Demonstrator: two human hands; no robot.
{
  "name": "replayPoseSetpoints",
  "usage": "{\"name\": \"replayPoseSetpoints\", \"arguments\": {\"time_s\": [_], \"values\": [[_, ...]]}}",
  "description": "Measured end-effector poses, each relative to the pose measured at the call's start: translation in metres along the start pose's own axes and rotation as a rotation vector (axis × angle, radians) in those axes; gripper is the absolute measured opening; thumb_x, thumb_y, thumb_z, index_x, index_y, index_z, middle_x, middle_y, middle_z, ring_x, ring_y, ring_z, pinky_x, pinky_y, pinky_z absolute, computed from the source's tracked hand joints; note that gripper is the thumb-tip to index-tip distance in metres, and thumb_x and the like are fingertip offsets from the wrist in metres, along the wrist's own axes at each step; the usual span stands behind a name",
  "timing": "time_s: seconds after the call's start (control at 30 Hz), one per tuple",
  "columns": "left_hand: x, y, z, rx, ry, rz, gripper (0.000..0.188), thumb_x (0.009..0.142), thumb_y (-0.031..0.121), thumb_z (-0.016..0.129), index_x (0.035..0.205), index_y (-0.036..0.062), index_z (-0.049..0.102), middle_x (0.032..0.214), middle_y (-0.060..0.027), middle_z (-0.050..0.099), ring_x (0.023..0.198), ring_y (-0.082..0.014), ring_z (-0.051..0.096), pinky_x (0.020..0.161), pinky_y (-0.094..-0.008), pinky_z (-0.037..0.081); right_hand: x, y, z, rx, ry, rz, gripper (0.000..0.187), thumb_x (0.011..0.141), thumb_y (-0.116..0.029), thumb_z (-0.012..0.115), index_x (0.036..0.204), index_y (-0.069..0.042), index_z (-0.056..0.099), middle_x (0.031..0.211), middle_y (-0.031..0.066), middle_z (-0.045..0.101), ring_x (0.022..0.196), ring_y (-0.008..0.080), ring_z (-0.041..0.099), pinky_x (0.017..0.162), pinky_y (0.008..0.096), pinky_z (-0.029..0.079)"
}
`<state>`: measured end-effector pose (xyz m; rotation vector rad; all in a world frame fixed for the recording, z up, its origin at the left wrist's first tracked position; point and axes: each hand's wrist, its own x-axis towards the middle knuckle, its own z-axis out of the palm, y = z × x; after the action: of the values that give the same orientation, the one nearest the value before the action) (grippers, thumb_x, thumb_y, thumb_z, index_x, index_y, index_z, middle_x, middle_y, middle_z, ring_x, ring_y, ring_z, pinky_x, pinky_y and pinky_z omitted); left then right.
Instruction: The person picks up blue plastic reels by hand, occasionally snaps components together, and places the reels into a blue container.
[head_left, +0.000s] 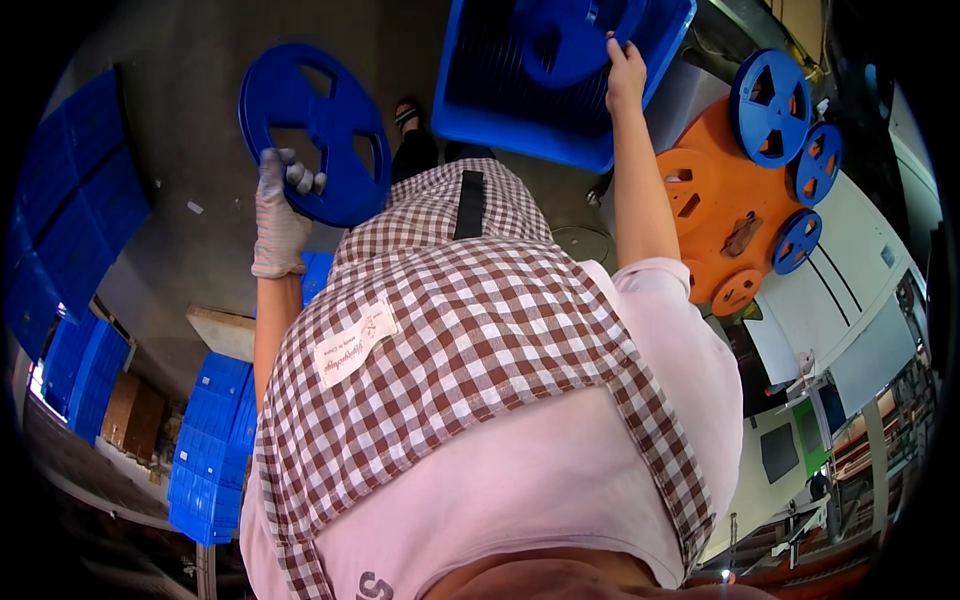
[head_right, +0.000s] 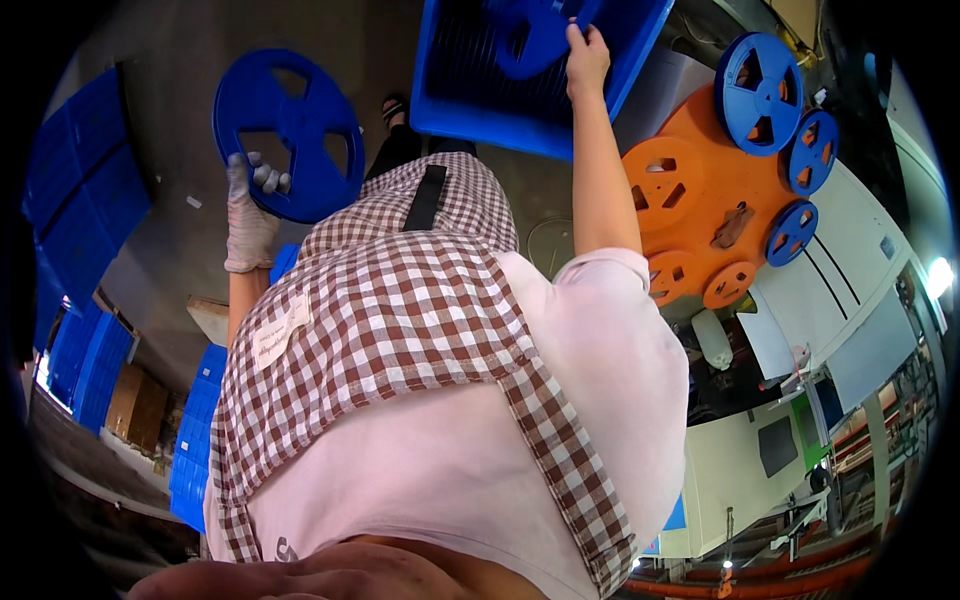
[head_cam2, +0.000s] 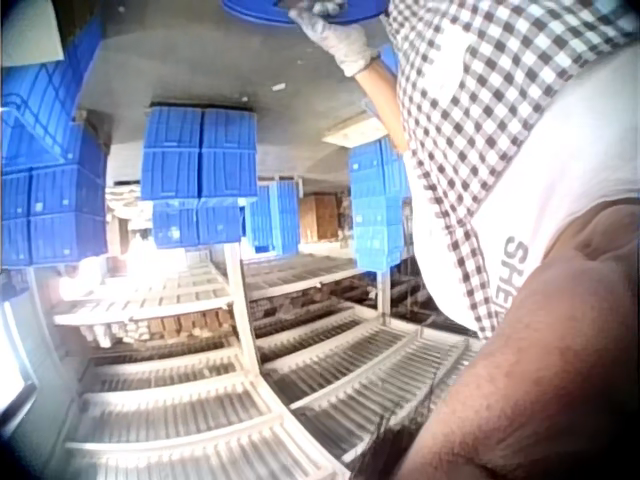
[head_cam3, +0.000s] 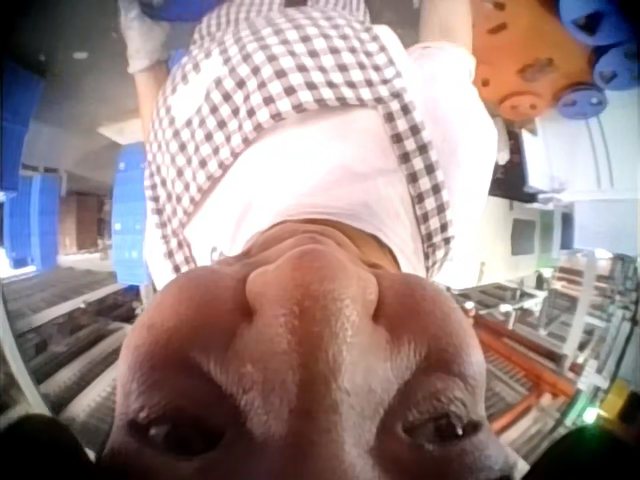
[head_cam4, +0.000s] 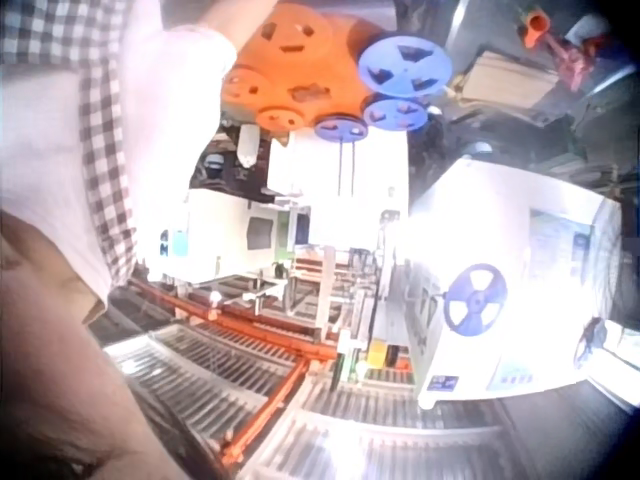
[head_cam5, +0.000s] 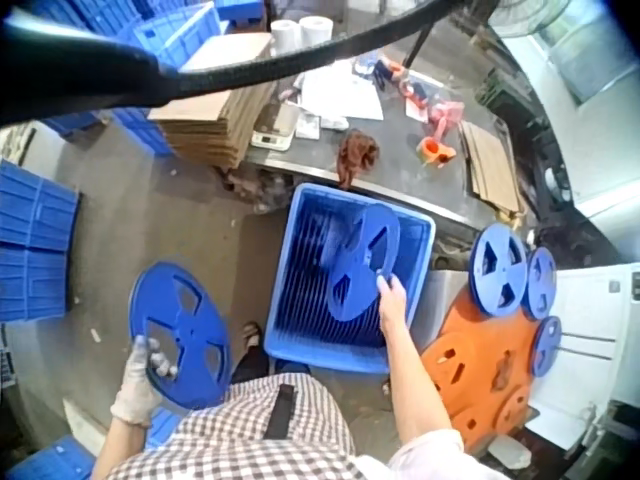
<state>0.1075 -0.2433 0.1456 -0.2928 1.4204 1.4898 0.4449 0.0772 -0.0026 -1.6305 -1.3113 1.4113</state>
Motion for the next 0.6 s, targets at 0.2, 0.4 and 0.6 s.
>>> {"name": "replayPoseSetpoints", "arguments": {"time_s": [0.2, 0.4, 0.6], "values": [[0.008, 0.022, 0.064, 0.205, -0.074, 0.081, 0.020, 0.082, 0.018, 0.072, 0.086, 0.0117, 0.053, 0.073, 0.0013, 0.053, 0.065, -0.0071, 0.051, 0.058, -0.0232, 0.042, -0.089, -0.091, 0.017, -0.227, -0.407, -0.288, 0.038, 0.078, -0.028, 0.073, 0.105, -0.006, 0.060, 0.104, 0.0054, 0.066, 0.096, 0.0163, 0.060, 0.087, 0.0300, 0.045], [0.017, 0.045, 0.102, 0.597, -0.178, 0.469, 0.019, 0.084, 0.016, 0.069, 0.095, 0.0049, 0.058, 0.080, -0.0071, 0.065, 0.066, -0.0107, 0.062, 0.053, -0.0193, 0.044, -0.144, -0.153, 0.038, -0.476, -0.620, -0.468, 0.036, 0.071, -0.031, 0.073, 0.093, -0.004, 0.061, 0.085, 0.0077, 0.061, 0.084, 0.0221, 0.060, 0.094, 0.0373, 0.042], [0.040, 0.051, 0.092, 0.248, -0.387, 0.390, 0.020, 0.082, 0.003, 0.069, 0.098, 0.0058, 0.058, 0.096, -0.0153, 0.068, 0.081, -0.0191, 0.069, 0.072, -0.0270, 0.059, -0.168, -0.176, 0.066, -0.700, -0.676, -0.917, 0.039, 0.069, -0.036, 0.074, 0.094, -0.008, 0.063, 0.085, 0.0056, 0.061, 0.091, 0.0232, 0.059, 0.106, 0.0549, 0.029]]}}
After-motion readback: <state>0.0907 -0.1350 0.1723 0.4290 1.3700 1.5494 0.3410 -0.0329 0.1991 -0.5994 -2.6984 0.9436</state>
